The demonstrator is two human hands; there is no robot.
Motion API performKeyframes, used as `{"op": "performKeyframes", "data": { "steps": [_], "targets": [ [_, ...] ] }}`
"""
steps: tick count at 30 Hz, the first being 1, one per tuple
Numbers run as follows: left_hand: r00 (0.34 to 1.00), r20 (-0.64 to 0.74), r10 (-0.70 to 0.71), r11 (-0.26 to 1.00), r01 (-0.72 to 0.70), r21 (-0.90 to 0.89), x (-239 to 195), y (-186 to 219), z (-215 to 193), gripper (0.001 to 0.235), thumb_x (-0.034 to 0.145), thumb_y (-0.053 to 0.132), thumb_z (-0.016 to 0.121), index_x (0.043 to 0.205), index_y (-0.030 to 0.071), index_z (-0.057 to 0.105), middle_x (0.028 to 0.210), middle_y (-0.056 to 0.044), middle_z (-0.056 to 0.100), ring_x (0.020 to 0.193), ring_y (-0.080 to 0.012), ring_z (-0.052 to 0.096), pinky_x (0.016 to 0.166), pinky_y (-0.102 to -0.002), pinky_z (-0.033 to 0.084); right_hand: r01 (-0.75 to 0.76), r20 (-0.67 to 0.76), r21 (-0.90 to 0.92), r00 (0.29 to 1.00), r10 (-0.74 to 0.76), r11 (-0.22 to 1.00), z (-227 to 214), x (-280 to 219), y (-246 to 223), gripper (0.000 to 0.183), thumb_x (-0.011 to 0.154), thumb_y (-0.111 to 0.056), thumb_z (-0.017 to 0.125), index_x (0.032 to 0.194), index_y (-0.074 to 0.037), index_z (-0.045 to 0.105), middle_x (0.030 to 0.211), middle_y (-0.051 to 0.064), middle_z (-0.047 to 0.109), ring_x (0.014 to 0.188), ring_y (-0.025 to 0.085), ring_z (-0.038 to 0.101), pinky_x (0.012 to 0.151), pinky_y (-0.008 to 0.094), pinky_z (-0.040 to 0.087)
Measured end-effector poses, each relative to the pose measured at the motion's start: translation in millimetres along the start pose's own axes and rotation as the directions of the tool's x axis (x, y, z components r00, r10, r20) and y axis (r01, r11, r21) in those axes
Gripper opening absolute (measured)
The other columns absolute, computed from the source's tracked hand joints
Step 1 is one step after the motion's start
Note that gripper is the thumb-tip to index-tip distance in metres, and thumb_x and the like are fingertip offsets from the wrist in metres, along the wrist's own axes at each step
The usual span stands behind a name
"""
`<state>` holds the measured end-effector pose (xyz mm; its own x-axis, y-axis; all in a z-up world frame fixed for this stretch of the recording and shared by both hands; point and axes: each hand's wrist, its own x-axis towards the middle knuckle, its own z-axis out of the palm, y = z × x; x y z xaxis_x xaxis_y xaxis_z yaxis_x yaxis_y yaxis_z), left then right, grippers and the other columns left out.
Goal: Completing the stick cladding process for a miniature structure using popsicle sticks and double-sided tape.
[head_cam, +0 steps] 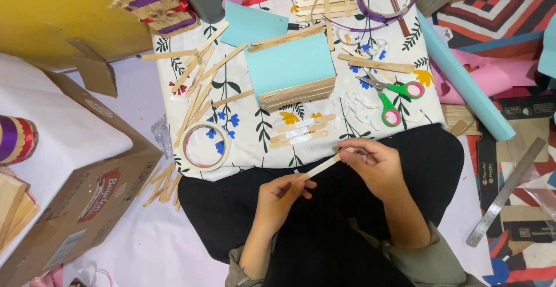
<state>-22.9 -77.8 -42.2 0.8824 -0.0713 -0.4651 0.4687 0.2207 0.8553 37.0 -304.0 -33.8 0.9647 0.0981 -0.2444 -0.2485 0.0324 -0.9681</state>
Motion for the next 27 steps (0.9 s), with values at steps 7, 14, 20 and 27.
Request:
{"op": "performKeyframes", "data": {
  "steps": [7,14,20,27],
  "targets": [
    [0.929,-0.164,0.333,0.898,-0.259,0.356,-18,41,17,0.013,0.088,0.008,0.071,0.091,-0.002,0.080,0.080,-0.006,0.081,0.063,-0.0113,0.068,0.060,-0.021,0.054,0.540,0.230,-0.563,0.829,-0.509,0.625,28,-6,-45,0.020,0.077,-0.011,0.082,0.097,-0.007,0.078,0.114,0.008,0.071,0.105,0.023,0.066,0.093,0.035,0.053],
    [0.856,-0.072,0.511,0.761,-0.412,0.501,-27,56,25,0.009,0.083,0.001,0.074,0.090,0.003,0.079,0.078,-0.003,0.079,0.063,-0.0105,0.067,0.062,-0.020,0.054,0.704,0.407,-0.554,0.695,-0.593,0.445,36,-10,-48,0.016,0.079,-0.017,0.079,0.095,-0.020,0.078,0.107,-0.002,0.073,0.107,0.023,0.068,0.118,0.063,0.036],
    [0.940,-0.123,0.318,0.918,-0.273,0.287,-28,45,23,0.010,0.088,0.005,0.070,0.084,0.000,0.078,0.070,-0.007,0.078,0.059,-0.0110,0.065,0.058,-0.020,0.051,0.750,0.381,-0.541,0.623,-0.683,0.382,36,-11,-34,0.011,0.080,-0.015,0.080,0.090,-0.019,0.077,0.102,-0.004,0.069,0.101,0.021,0.068,0.112,0.061,0.044],
    [0.968,-0.168,0.185,0.983,-0.178,0.053,-26,32,21,0.013,0.091,0.003,0.067,0.083,-0.003,0.074,0.070,-0.013,0.075,0.064,-0.0172,0.068,0.064,-0.025,0.056,0.781,0.322,-0.574,0.490,-0.810,0.245,34,-13,-8,0.011,0.078,-0.013,0.082,0.087,-0.019,0.079,0.096,-0.004,0.061,0.097,0.018,0.060,0.108,0.053,0.047]
  ]
}}
